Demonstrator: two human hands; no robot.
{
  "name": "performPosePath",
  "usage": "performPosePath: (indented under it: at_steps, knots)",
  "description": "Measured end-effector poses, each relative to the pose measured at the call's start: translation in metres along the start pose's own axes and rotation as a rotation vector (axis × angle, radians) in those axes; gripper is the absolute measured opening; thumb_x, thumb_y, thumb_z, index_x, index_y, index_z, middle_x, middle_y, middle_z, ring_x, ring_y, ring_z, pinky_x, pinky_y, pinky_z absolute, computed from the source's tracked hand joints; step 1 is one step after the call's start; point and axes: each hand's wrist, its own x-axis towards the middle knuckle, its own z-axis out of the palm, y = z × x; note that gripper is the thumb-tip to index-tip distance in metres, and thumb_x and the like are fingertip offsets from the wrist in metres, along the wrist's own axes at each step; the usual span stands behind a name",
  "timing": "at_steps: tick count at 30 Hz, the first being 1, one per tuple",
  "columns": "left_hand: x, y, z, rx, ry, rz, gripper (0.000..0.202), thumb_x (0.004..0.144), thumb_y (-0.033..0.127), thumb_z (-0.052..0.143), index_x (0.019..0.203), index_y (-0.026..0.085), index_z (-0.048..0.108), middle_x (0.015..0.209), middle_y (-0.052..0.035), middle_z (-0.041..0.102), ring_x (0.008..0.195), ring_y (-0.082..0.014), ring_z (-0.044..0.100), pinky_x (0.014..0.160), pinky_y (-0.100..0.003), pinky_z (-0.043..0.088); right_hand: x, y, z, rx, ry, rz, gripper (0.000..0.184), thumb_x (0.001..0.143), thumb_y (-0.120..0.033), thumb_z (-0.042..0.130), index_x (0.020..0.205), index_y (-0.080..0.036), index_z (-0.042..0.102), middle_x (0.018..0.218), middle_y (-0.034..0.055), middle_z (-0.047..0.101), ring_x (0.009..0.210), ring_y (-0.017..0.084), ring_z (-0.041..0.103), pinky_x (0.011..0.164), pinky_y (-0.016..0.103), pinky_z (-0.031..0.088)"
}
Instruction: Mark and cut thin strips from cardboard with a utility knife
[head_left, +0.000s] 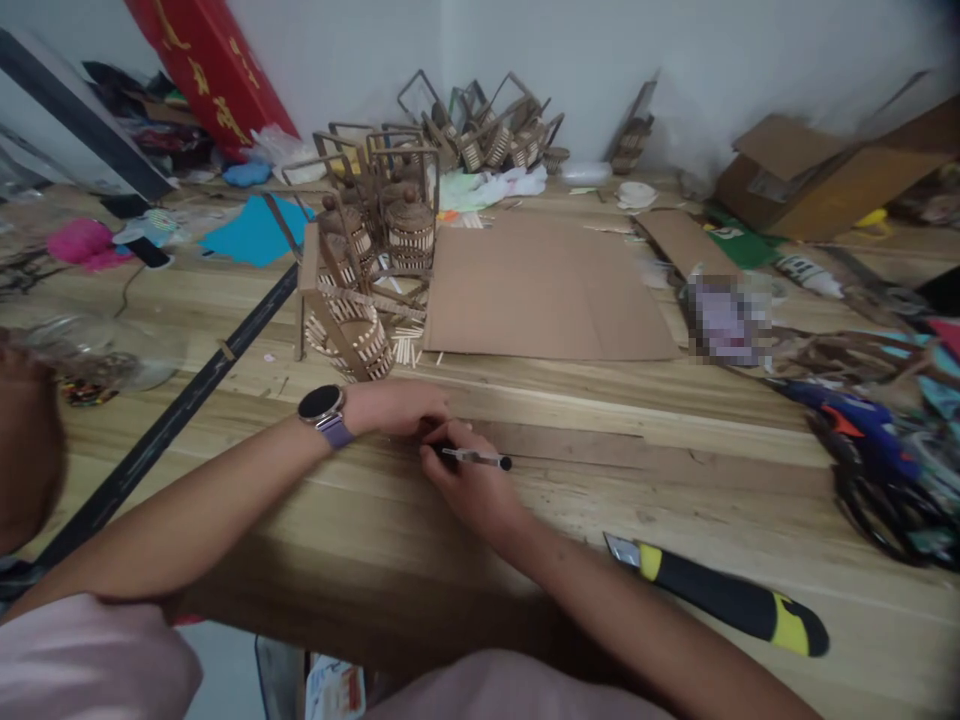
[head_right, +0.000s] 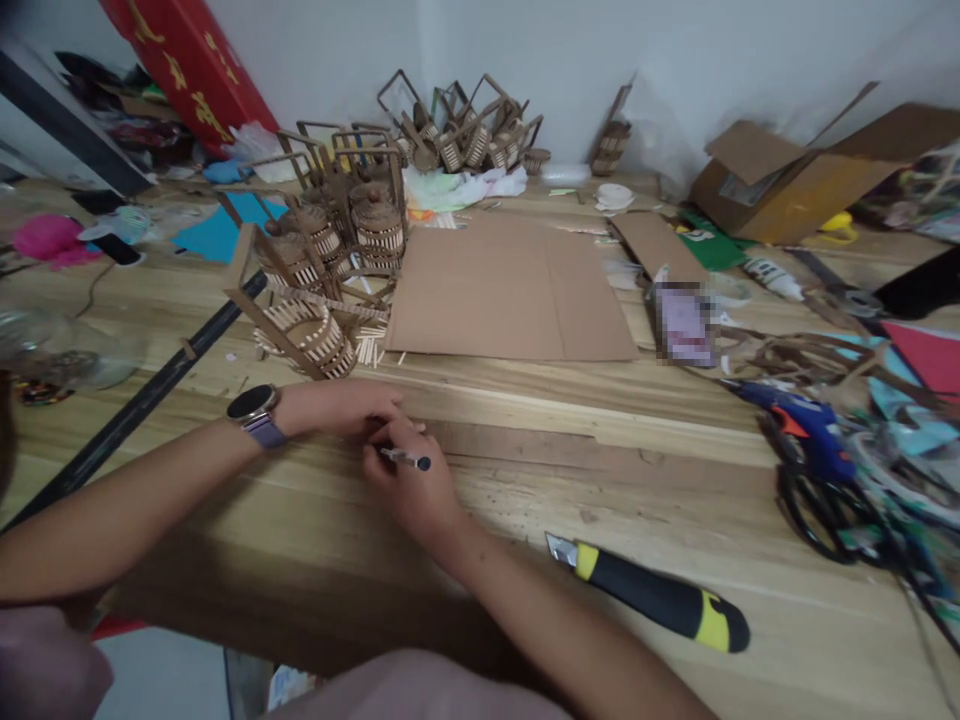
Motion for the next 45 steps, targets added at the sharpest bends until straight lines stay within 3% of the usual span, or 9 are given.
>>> performPosePath:
  at_steps: [15, 22, 28, 35, 38, 41, 45]
  knots:
    - [0.004, 0.003, -0.006, 0.024, -0.042, -0.013, 0.024, 0.073, -0.003, 0.061, 0.067, 0.019, 0.066, 0.072, 0.001, 0.062, 0.069, -0.0157, 0.052, 0.064, -0.026, 0.036, 0.003, 0.003, -0.002, 0.012, 0.022, -0.005, 0.009, 0.085, -0.025, 0.055, 0.078, -0.024, 0.061, 0.076, 0.0026, 0.072, 0.07, 0.018, 0.065, 0.069, 0.032, 0.051]
    - [0.004, 0.005, -0.006, 0.014, -0.057, -0.012, 0.026, 0.075, -0.005, 0.059, 0.063, 0.017, 0.064, 0.065, 0.001, 0.06, 0.063, -0.0145, 0.048, 0.06, -0.028, 0.031, 0.003, 0.001, -0.002, -0.01, 0.019, -0.019, 0.008, 0.083, -0.027, 0.056, 0.078, -0.025, 0.061, 0.075, 0.0028, 0.071, 0.068, 0.018, 0.064, 0.067, 0.031, 0.05]
    - [0.004, 0.009, -0.012, 0.016, -0.074, 0.017, 0.022, 0.078, -0.001, 0.064, 0.072, 0.02, 0.069, 0.07, 0.0018, 0.062, 0.067, -0.0153, 0.052, 0.061, -0.027, 0.032, -0.002, 0.004, -0.01, -0.023, 0.034, -0.01, 0.011, 0.085, -0.029, 0.052, 0.075, -0.025, 0.057, 0.069, 0.0012, 0.067, 0.062, 0.016, 0.061, 0.059, 0.029, 0.047]
    - [0.003, 0.012, -0.011, 0.058, -0.081, -0.014, 0.026, 0.077, -0.005, 0.061, 0.068, 0.018, 0.069, 0.072, -0.001, 0.064, 0.068, -0.0162, 0.051, 0.063, -0.029, 0.033, 0.001, 0.001, -0.007, -0.039, 0.001, -0.02, 0.009, 0.085, -0.028, 0.055, 0.077, -0.025, 0.06, 0.074, 0.0023, 0.07, 0.068, 0.018, 0.064, 0.065, 0.03, 0.049]
    - [0.003, 0.012, -0.012, 0.058, -0.085, -0.006, 0.027, 0.08, -0.001, 0.065, 0.088, 0.022, 0.076, 0.084, -0.0001, 0.069, 0.076, -0.0174, 0.057, 0.067, -0.027, 0.037, -0.002, 0.006, -0.018, -0.054, 0.012, -0.011, 0.011, 0.085, -0.029, 0.053, 0.076, -0.025, 0.059, 0.072, 0.0016, 0.068, 0.065, 0.017, 0.063, 0.063, 0.029, 0.048]
    - [0.002, 0.012, -0.014, 0.086, -0.079, -0.034, 0.044, 0.083, 0.006, 0.071, 0.12, 0.029, 0.073, 0.098, -0.0003, 0.071, 0.086, -0.019, 0.061, 0.072, -0.025, 0.04, -0.01, 0.013, -0.043, -0.082, 0.043, 0.015, 0.015, 0.085, -0.032, 0.054, 0.074, -0.025, 0.059, 0.066, 0.0005, 0.064, 0.062, 0.017, 0.06, 0.059, 0.028, 0.046]
    - [0.002, 0.015, -0.017, 0.156, -0.125, -0.068, 0.052, 0.085, 0.01, 0.072, 0.133, 0.03, 0.067, 0.105, -0.003, 0.072, 0.091, -0.0195, 0.064, 0.075, -0.024, 0.042, -0.022, 0.019, -0.079, -0.124, 0.075, 0.069, 0.02, 0.086, -0.034, 0.056, 0.069, -0.024, 0.061, 0.061, 0.0002, 0.06, 0.057, 0.016, 0.056, 0.054, 0.028, 0.043]
